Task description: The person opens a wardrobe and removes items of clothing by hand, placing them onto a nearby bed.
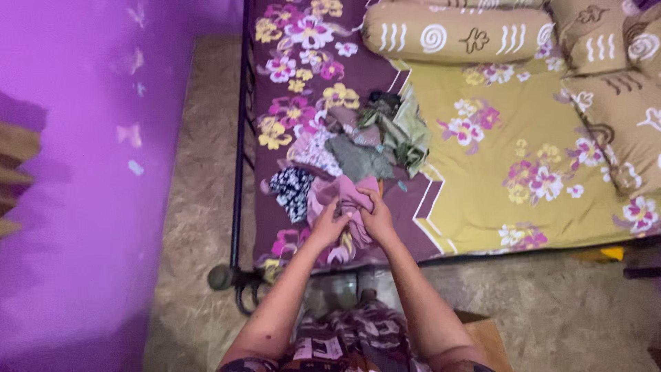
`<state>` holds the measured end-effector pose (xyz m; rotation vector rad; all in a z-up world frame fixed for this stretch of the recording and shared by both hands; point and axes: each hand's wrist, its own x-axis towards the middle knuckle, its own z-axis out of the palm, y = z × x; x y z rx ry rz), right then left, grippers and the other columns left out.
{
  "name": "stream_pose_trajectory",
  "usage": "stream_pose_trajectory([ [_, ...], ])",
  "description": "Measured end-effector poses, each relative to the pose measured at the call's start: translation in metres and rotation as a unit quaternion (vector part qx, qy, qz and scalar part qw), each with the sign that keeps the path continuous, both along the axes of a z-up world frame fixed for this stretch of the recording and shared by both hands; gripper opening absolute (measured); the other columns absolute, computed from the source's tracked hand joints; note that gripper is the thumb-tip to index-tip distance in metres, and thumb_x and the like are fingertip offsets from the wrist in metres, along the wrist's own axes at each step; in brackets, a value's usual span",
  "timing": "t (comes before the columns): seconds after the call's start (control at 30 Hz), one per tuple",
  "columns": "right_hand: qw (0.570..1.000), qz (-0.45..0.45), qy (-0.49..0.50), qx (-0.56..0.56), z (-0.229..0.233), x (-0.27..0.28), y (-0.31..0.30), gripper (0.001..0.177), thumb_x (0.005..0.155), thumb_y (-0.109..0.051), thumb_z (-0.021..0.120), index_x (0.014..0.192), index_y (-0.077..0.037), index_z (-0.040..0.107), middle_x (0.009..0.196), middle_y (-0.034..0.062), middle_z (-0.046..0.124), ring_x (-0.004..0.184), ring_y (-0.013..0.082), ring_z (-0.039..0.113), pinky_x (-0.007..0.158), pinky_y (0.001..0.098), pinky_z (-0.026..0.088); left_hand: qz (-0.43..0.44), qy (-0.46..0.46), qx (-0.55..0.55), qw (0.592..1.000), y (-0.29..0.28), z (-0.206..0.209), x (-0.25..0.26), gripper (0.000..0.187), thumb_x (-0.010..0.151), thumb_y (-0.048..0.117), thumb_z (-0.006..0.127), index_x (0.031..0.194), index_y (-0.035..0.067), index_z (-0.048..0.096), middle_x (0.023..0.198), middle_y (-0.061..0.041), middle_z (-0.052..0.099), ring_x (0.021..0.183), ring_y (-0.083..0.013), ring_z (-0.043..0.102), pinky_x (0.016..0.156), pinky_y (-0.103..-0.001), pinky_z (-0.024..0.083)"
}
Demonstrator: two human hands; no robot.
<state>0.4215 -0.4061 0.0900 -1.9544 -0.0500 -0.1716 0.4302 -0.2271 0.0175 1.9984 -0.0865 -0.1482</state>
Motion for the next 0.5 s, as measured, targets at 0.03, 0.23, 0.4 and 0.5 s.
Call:
stream_pose_trajectory([
  [0.03,1.0,-0.004,0.0,0.012,-0.001,0.016,-0.009,0.049,0.085,0.0,0.064,0.133,-0.011,0.064,0.127,0.0129,0.07,0.12,0.0252,0.066,0.101,0.0335,0.05,-0.007,0.021,-0.028,0.999,-0.011,0.004,0.01,0.082,0.085,0.042,0.073,0.153,0.008,0.042,0.138,-0.02,0.06,0.123,-0.031,0.066,0.1,-0.039,0.053],
  [0.23,1.0,-0.025,-0.014,0.011,-0.011,0.125,-0.08,0.052,0.088,-0.001,0.068,0.138,-0.011,0.058,0.13,0.0145,0.066,0.122,0.0263,0.063,0.104,0.0339,0.048,-0.022,-0.067,-0.009,0.997,-0.081,0.015,0.104,0.069,0.092,0.036,0.074,0.15,0.009,0.048,0.152,-0.022,0.051,0.142,-0.0334,0.048,0.118,-0.04,0.039],
  [0.4,0.992,-0.018,-0.124,0.005,-0.023,0.225,-0.133,0.066,0.087,0.005,0.069,0.148,-0.008,0.046,0.14,0.0205,0.055,0.13,0.0321,0.052,0.109,0.0392,0.039,-0.039,-0.095,0.029,0.994,-0.138,0.041,0.175,0.077,0.092,0.033,0.072,0.157,0.01,0.039,0.156,-0.023,0.043,0.144,-0.0385,0.043,0.118,-0.042,0.036],
  [0.5,0.963,-0.001,0.063,0.263,-0.033,0.262,-0.149,0.081,0.085,0.002,0.06,0.155,-0.023,0.029,0.139,0.0031,0.051,0.118,0.0214,0.06,0.096,0.0349,0.052,-0.025,-0.103,0.06,0.993,-0.156,0.056,0.199,0.08,0.09,0.033,0.073,0.157,0.01,0.036,0.159,-0.024,0.039,0.145,-0.0405,0.041,0.117,-0.043,0.036],
])
